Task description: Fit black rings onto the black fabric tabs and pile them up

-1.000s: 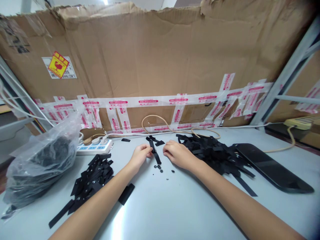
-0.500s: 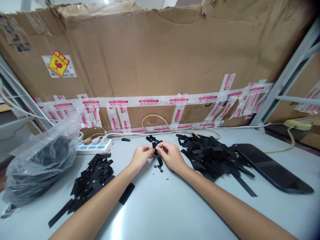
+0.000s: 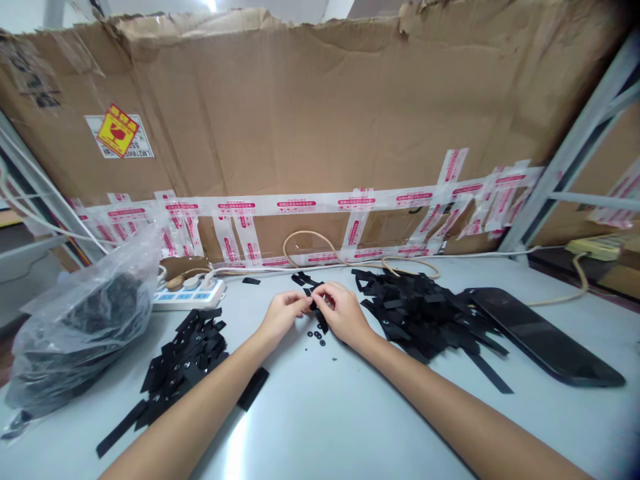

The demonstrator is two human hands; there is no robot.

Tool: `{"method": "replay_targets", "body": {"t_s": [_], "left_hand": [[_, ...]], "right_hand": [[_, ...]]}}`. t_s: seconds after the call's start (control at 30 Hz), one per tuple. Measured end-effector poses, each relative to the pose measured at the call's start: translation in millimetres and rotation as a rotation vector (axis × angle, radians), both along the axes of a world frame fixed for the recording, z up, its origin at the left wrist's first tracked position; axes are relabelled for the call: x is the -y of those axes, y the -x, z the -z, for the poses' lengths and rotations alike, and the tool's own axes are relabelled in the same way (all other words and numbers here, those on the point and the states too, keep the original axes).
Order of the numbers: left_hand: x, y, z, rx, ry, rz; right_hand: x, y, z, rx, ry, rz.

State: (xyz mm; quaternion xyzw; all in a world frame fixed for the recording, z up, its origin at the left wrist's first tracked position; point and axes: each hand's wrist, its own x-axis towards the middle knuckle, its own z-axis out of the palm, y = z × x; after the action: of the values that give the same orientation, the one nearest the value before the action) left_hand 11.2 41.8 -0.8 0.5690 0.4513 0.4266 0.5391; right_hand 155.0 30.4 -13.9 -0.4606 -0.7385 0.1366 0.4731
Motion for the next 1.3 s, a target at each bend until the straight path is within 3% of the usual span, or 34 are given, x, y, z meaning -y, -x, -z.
{"method": "replay_targets", "body": {"t_s": [0.17, 0.4, 0.77, 0.93, 1.03, 1.13, 1.3], "left_hand": [[0, 0, 1.6, -0.002, -0.012, -0.004], [1, -1, 2.7, 0.004, -0.026, -0.017], [0, 0, 8.3, -0.105, -0.098, -0.012], [2, -1, 3.9, -0.078, -0.069, 0.001], [3, -3, 1.8, -0.052, -0.055, 0.006], [1, -4, 2.4, -0.023, -0.036, -0.058], [-2, -4, 4.1, 0.192, 0.03, -0.317]], "right_hand": [[-2, 0, -0.7, -0.066, 0.03, -0.018], [-8, -2, 5.3, -0.151, 0.24, -0.091], [-5, -1, 3.7, -0.033, 0.172, -0.022], [-5, -3, 1.9, -0.048, 0.227, -0.046], [-5, -8, -8.4, -0.035, 0.234, -0.036], [-2, -22, -29.8, 0.052, 0.211, 0.008], [8, -64, -68.3, 0.534, 0.272, 0.328]]}}
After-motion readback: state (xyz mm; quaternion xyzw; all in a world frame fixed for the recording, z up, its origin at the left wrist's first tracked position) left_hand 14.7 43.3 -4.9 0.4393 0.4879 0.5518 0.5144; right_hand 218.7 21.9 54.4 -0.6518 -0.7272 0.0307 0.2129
